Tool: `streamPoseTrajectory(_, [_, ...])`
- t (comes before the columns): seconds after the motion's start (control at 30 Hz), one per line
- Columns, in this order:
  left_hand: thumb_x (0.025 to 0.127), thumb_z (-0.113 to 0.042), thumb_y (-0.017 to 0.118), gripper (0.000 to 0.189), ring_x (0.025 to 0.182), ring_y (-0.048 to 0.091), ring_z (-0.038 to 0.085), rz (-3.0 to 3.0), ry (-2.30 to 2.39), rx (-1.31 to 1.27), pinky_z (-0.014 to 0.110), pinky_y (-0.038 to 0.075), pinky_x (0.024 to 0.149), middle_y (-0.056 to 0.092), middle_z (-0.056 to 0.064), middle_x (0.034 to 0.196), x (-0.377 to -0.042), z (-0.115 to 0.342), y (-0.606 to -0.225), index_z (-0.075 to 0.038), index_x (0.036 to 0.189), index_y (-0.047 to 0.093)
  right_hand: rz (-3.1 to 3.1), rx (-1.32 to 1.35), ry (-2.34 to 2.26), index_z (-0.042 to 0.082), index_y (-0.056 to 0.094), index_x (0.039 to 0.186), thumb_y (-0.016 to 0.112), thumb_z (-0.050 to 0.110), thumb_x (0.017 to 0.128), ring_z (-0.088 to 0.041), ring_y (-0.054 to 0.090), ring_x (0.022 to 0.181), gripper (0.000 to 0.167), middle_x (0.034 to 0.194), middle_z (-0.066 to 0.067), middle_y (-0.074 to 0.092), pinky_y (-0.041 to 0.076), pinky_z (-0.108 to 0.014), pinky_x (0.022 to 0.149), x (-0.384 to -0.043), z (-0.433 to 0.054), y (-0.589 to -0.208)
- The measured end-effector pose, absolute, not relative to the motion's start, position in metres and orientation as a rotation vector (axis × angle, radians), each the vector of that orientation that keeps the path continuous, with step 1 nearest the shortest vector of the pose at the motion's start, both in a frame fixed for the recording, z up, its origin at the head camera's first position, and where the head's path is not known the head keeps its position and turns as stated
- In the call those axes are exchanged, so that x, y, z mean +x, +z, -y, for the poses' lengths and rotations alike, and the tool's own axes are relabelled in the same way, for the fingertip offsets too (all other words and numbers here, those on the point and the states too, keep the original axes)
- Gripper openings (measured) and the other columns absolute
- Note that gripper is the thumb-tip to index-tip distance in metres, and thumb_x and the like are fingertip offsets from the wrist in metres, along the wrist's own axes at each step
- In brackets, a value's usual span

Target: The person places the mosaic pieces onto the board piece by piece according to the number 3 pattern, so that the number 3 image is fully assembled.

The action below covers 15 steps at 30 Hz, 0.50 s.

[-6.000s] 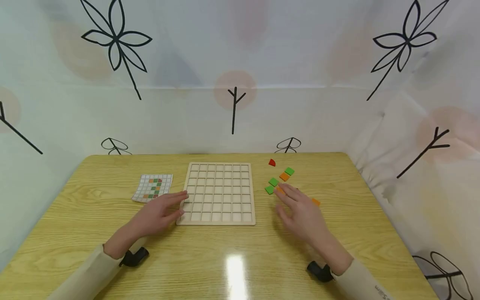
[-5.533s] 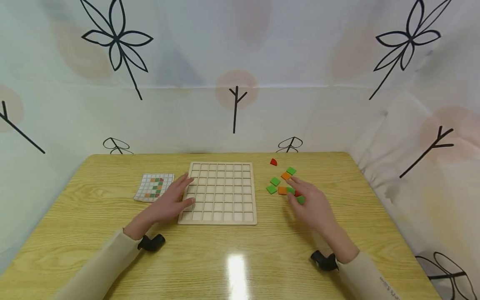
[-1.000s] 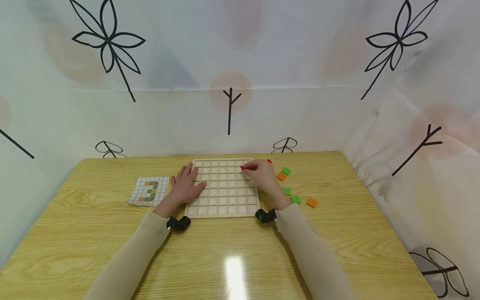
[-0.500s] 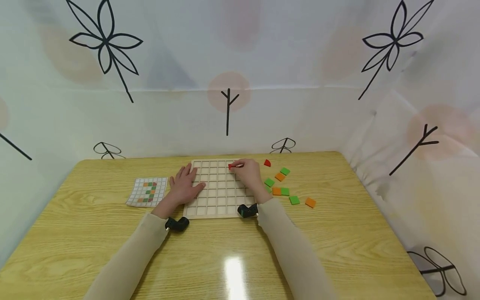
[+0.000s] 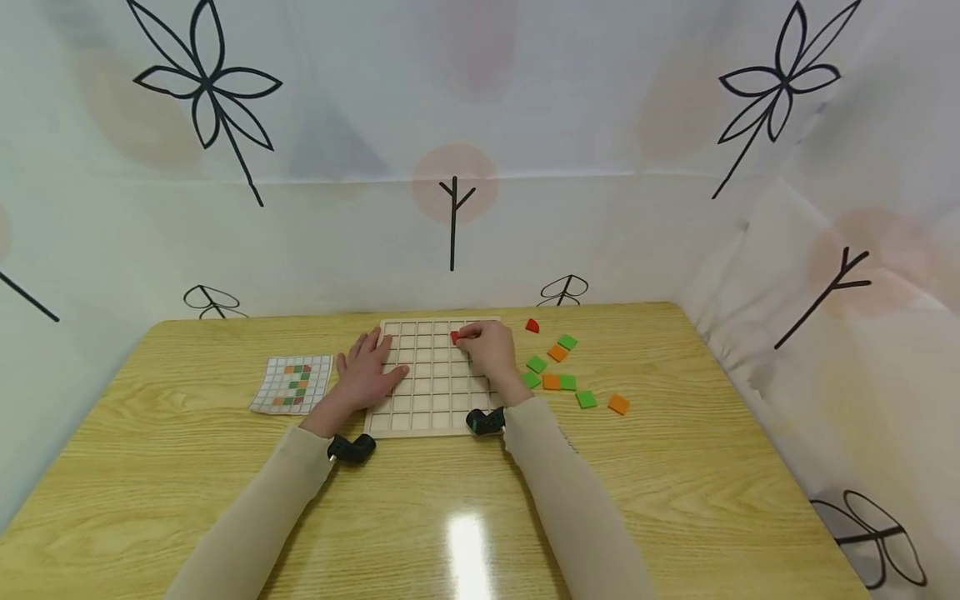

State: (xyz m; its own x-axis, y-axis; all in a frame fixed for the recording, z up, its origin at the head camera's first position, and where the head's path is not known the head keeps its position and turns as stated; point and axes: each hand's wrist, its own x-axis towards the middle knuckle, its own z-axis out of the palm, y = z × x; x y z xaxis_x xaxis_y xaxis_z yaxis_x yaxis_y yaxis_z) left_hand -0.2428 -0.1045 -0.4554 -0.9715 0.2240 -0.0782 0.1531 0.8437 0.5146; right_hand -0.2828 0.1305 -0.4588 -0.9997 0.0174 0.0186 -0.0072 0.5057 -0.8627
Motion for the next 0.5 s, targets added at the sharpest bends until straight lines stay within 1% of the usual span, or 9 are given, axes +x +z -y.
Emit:
streamPoseTrajectory(0.2, [0.103, -0.042, 0.051, 0.073, 0.151, -0.004, 0.036, -2.883, 0.777, 0.297, 0.068, -0.004, 0.113, 0.001, 0.014, 0.166, -0.242, 0.1048, -0.4548, -0.005, 0.159, 0.022, 2.737, 0.0, 1.506, 0.009, 0.079, 0.097, 0.075, 0.014, 0.091, -0.023, 0.062, 0.09, 0.009, 0.101, -0.006, 0.071, 0.053, -0.036, 0.075, -0.2832, -0.1312, -0.4594])
streamPoseTrajectory(0.43, [0.103, -0.042, 0.05, 0.072, 0.151, -0.004, 0.037, -2.873, 0.772, 0.312, 0.069, -0.004, 0.113, 0.001, 0.015, 0.166, -0.2419, 0.1059, -0.4546, -0.005, 0.159, 0.022, 2.755, 0.047, 1.506, 0.009, 0.078, 0.103, 0.073, 0.014, 0.092, -0.026, 0.063, 0.098, 0.013, 0.108, -0.008, 0.07, 0.054, -0.04, 0.082, -0.2822, -0.1329, -0.4593])
streamPoseTrajectory(0.5, [0.103, -0.042, 0.05, 0.072, 0.151, -0.004, 0.036, -2.871, 0.772, 0.31, 0.068, -0.005, 0.113, 0.001, 0.015, 0.166, -0.2424, 0.1055, -0.4548, -0.005, 0.159, 0.022, 2.757, 0.049, 1.508, 0.008, 0.078, 0.103, 0.073, 0.014, 0.092, -0.026, 0.063, 0.098, 0.013, 0.108, -0.008, 0.07, 0.054, -0.04, 0.083, -0.2823, -0.1332, -0.4589])
